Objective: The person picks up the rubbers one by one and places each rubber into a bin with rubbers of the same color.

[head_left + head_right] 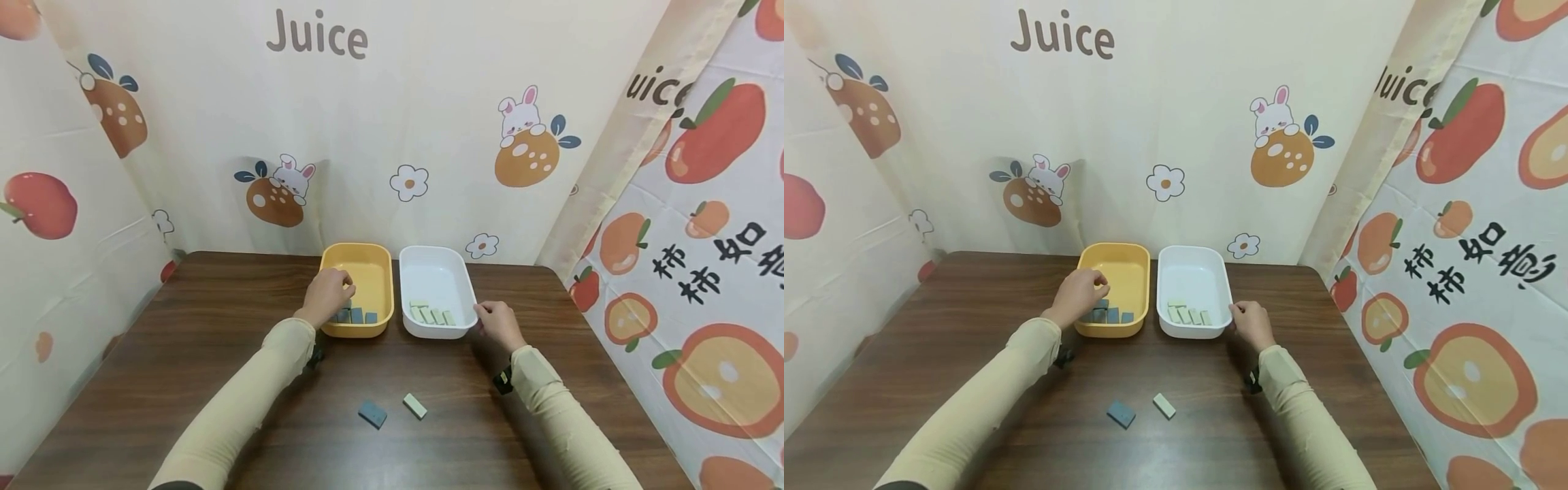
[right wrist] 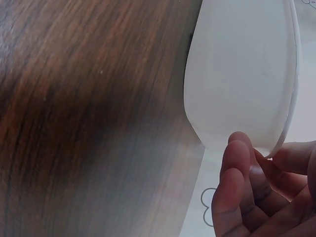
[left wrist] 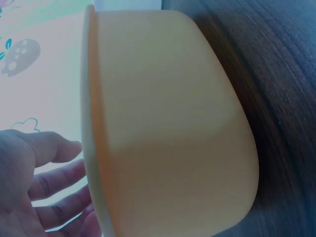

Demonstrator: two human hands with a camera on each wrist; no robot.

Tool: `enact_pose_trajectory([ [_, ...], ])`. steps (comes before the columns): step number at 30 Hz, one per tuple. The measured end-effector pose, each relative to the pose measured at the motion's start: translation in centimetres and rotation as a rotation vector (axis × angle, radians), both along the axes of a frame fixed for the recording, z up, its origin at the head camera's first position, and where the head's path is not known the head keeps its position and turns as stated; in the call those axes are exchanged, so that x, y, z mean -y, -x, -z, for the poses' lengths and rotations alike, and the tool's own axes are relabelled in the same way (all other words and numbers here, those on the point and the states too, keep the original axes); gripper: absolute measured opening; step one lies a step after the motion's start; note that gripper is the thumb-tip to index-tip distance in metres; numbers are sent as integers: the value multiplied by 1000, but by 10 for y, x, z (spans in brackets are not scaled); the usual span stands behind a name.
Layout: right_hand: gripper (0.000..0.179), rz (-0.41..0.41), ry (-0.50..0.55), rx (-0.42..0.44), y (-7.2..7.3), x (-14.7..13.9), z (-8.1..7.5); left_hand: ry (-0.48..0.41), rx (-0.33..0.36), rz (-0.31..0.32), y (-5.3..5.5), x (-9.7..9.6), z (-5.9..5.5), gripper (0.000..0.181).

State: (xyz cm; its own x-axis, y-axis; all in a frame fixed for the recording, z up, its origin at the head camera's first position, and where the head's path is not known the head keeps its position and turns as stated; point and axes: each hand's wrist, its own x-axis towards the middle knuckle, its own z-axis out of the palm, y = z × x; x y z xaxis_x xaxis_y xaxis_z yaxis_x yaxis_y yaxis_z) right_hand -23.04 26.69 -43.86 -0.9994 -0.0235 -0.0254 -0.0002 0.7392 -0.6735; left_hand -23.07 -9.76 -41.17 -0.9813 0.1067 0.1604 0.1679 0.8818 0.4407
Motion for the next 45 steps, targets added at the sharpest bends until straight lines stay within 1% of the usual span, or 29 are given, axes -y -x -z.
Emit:
enact_pose_trajectory([
  [5, 31, -1, 4, -1, 0, 0, -1, 13, 11, -23, -4, 3, -2, 24],
  [8, 31, -2, 4, 2, 0, 1, -1, 15, 2, -35, -5, 5, -2, 26],
  [13, 31, 3, 7, -2, 0, 0, 0, 1, -14, -48, -8, 8, -3, 28],
  [17, 31, 1, 9, -6, 0, 0, 0, -14, -14, -54, -13, 10, -5, 29],
  [22, 31, 1, 8, -1, 0, 0, 0, -45, -21, -63, -16, 15, -3, 30],
  [31, 31, 10, 13, 13, 1, 0, 1, -80, -22, -110, -19, 21, -1, 32],
  [41, 32, 12, 11, 20, 0, 1, 0, -80, -46, -120, -21, 27, 1, 35],
  [45, 32, 15, 7, 25, -1, 1, -1, -78, -33, -124, -23, 30, 2, 36],
])
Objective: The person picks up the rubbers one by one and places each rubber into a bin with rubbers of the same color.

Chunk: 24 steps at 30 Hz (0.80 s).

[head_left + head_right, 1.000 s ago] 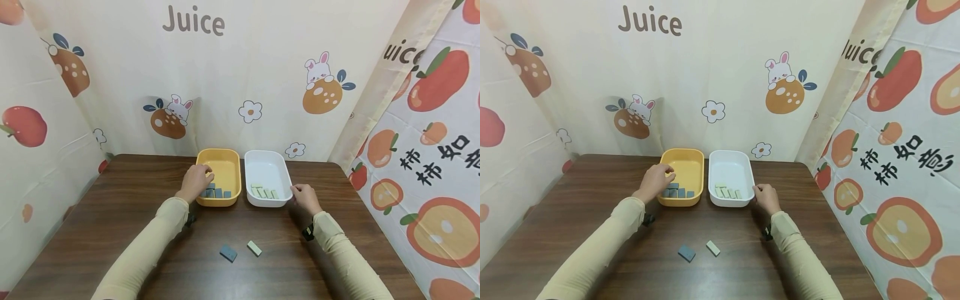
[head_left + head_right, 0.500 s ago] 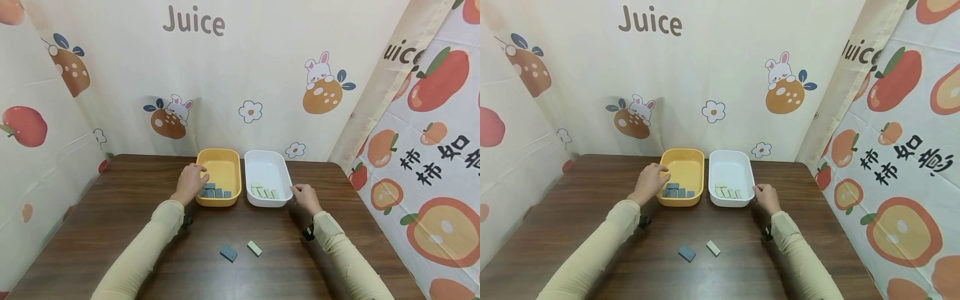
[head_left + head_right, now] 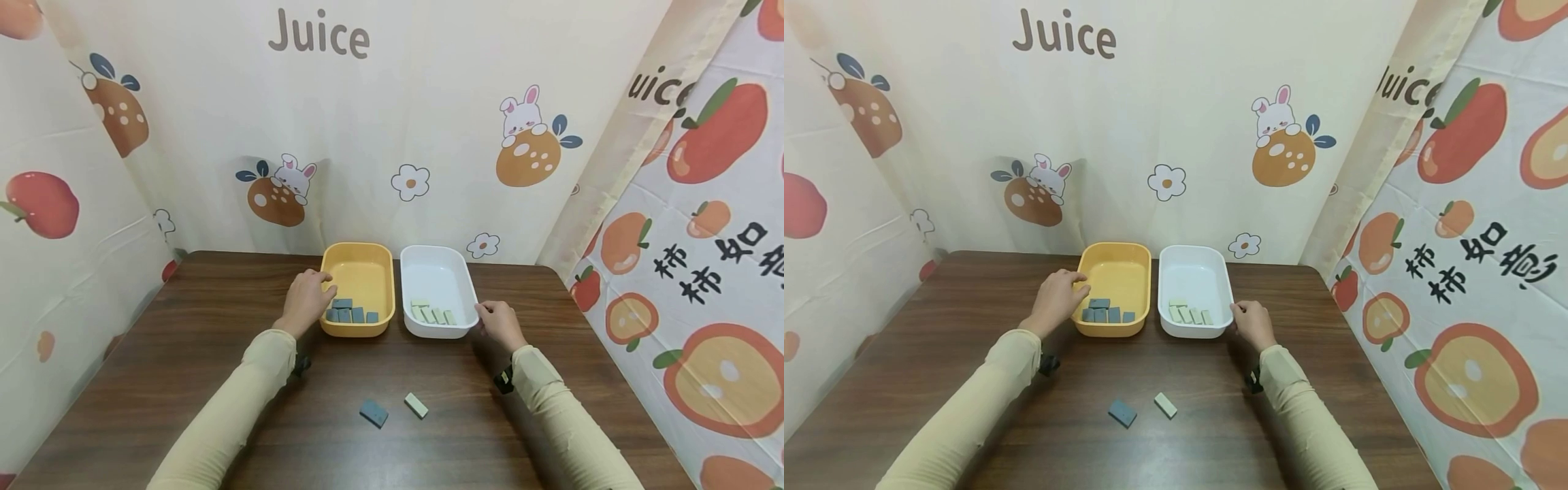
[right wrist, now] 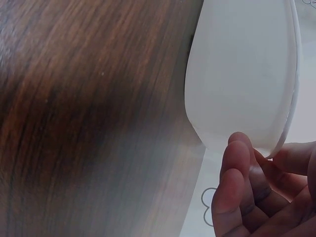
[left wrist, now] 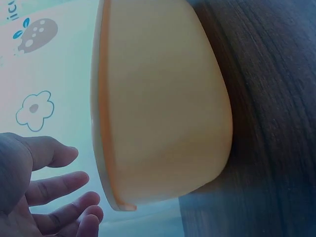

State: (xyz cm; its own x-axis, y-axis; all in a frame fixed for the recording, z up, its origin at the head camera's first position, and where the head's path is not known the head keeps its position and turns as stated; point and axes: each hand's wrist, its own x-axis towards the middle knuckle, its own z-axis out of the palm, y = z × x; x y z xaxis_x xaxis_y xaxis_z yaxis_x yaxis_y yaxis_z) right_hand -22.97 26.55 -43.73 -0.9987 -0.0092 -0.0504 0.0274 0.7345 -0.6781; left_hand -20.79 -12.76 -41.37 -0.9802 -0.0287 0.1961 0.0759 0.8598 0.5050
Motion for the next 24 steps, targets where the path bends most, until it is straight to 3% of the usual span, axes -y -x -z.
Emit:
enact_pose_trajectory([
  [15, 32, 4, -1, 6, -1, 1, -1, 4, 77, -30, -3, 14, 10, 45],
  [24, 33, 10, -4, 9, -1, 0, 0, -7, 60, -35, -6, 16, 18, 47],
])
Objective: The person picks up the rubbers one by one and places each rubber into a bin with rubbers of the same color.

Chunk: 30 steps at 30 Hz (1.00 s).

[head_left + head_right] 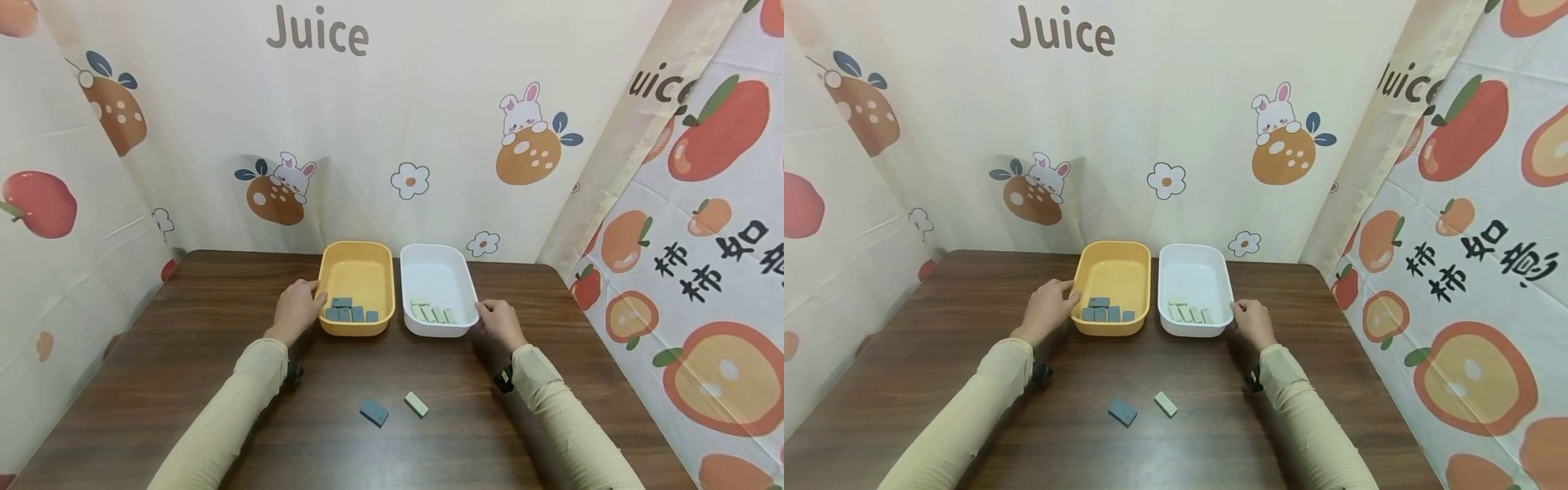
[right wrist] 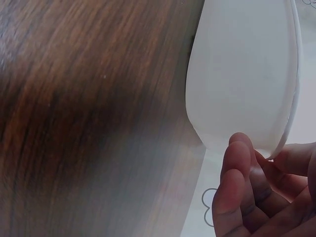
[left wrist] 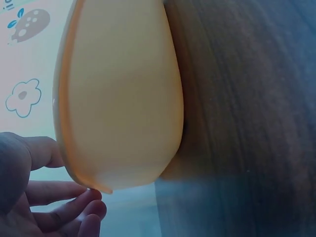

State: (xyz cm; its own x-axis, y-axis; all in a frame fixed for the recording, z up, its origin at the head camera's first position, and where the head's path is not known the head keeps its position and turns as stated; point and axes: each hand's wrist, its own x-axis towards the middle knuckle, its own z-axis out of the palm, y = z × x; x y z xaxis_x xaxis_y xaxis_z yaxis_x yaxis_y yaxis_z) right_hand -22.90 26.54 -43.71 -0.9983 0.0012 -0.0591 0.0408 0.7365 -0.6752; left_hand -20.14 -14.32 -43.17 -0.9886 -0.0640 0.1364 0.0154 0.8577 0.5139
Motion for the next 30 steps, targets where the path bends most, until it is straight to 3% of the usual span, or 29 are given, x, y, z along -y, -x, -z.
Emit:
enact_pose_trajectory([
  [8, 33, -5, 0, -5, 0, 0, 2, 1, -11, -9, -3, 0, 8, 44],
  [17, 36, 6, 2, -7, 0, 0, 3, -10, -96, -16, -6, -1, 12, 37],
  [30, 42, 35, 54, -31, -1, -4, 9, -32, -93, -25, -6, 0, 16, 36],
])
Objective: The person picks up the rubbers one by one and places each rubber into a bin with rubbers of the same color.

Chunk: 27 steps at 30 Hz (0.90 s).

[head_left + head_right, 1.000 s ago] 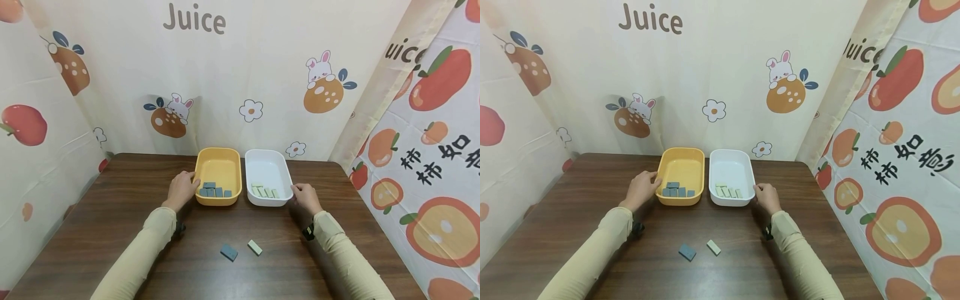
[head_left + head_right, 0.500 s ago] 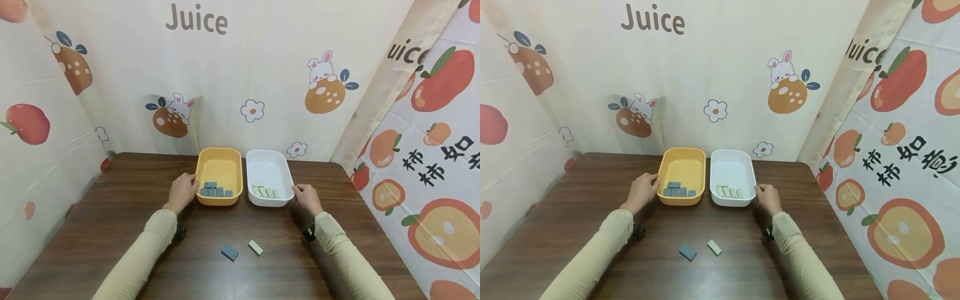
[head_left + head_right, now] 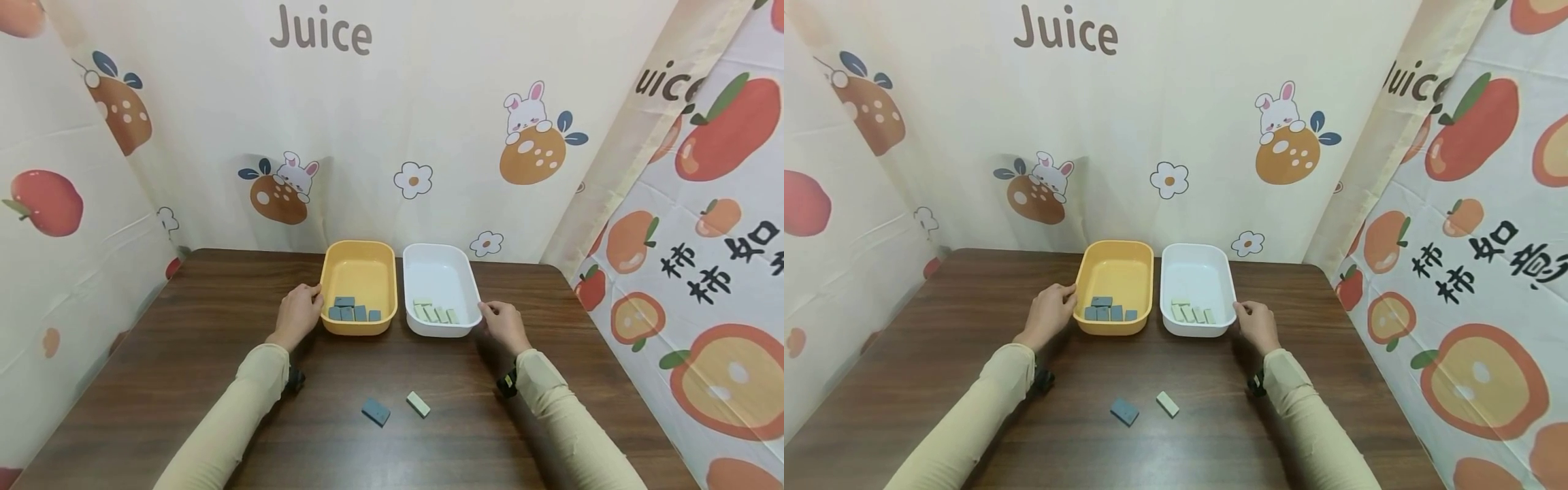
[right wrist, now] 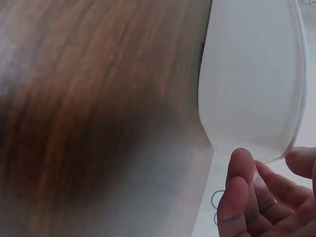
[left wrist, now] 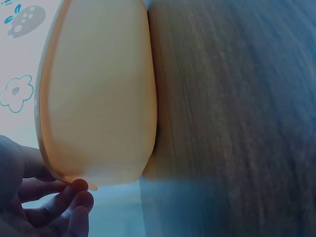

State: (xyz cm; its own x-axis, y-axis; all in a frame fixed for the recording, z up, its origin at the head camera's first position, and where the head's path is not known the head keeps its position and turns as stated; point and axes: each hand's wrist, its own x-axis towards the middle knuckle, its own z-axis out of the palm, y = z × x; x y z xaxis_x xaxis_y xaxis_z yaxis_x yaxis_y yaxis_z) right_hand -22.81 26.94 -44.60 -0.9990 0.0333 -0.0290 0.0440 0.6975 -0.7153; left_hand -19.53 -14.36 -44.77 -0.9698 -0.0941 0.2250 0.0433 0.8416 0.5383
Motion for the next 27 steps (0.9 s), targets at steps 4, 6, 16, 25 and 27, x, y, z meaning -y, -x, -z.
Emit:
enact_pose_trajectory([
  [4, 47, 21, 3, -16, -1, -2, 0, -7, -7, -1, 1, 1, 1, 35],
  [6, 48, 31, -5, -31, -3, -3, -1, -9, -12, 1, 1, 1, 1, 35],
  [16, 32, 13, -44, -119, -13, 2, -12, -32, -6, 0, 2, 1, 1, 35],
  [25, 23, -72, -49, -182, -21, 11, -17, -39, 11, -6, 1, 1, -1, 35],
  [27, 22, -97, -38, -177, -23, 14, -19, -42, 13, -8, 1, 1, -1, 35],
])
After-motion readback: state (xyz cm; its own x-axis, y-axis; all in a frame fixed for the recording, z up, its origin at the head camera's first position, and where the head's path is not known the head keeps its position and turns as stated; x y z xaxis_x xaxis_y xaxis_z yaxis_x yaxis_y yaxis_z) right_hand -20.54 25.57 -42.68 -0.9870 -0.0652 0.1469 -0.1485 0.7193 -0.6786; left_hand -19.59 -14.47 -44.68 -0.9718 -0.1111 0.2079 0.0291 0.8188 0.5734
